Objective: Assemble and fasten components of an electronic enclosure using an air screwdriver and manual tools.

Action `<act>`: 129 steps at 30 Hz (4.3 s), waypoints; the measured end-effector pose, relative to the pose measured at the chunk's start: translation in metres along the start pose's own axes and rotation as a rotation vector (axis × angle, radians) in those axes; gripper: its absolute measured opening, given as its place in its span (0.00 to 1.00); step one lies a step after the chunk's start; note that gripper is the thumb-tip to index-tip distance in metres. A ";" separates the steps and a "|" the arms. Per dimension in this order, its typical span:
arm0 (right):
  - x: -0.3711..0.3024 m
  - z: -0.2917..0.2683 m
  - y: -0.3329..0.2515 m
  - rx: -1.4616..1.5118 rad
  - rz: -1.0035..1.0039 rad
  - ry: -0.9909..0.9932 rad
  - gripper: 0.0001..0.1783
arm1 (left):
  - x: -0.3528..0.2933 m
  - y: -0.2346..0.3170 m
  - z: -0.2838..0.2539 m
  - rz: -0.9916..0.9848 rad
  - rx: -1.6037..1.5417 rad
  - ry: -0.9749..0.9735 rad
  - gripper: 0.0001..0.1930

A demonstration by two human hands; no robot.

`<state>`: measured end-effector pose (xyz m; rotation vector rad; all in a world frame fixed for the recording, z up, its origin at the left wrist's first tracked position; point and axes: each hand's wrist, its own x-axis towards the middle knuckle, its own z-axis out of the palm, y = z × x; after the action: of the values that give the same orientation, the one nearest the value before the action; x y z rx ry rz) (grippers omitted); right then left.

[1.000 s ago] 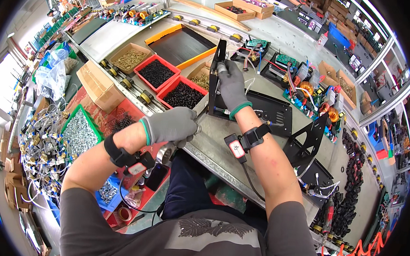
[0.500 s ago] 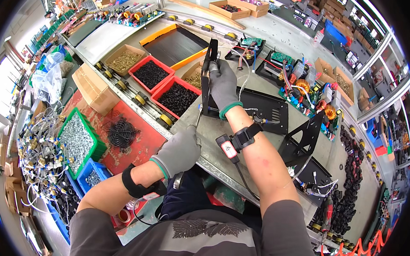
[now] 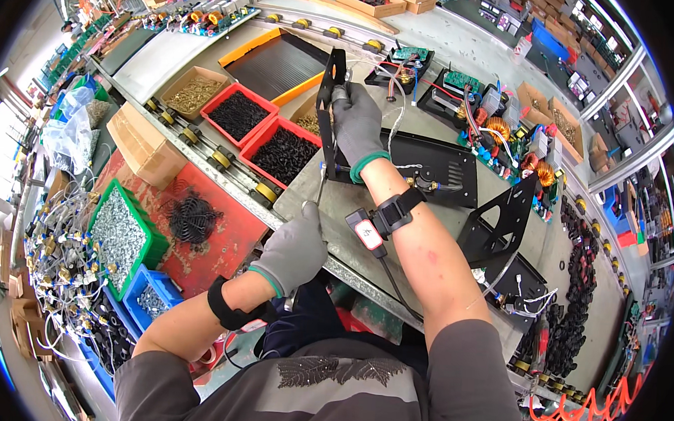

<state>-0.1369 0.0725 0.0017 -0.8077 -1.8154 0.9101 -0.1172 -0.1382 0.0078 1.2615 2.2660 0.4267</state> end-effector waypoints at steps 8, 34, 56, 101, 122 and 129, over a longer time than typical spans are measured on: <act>0.014 0.013 0.040 0.104 0.111 0.036 0.15 | 0.004 0.001 0.015 -0.121 0.086 -0.033 0.20; -0.222 -0.354 -0.175 0.458 -0.188 0.124 0.15 | -0.099 0.035 -0.026 0.008 -0.563 -0.388 0.17; -0.137 -0.294 -0.002 -0.105 -0.026 0.171 0.12 | -0.070 0.131 0.019 -0.112 -0.294 -0.496 0.17; -0.121 -0.269 -0.003 0.169 0.289 0.111 0.09 | -0.001 0.135 -0.003 0.513 0.111 -0.710 0.13; -0.116 -0.272 0.015 0.003 0.123 0.070 0.11 | 0.005 0.187 -0.035 0.326 0.187 -0.842 0.18; -0.116 -0.271 0.021 0.005 0.172 0.093 0.09 | 0.014 0.195 -0.043 0.149 0.012 -0.903 0.15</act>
<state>0.1579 0.0534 0.0151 -0.9984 -1.6816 0.9699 -0.0122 -0.0264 0.1363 1.2783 1.4155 -0.1129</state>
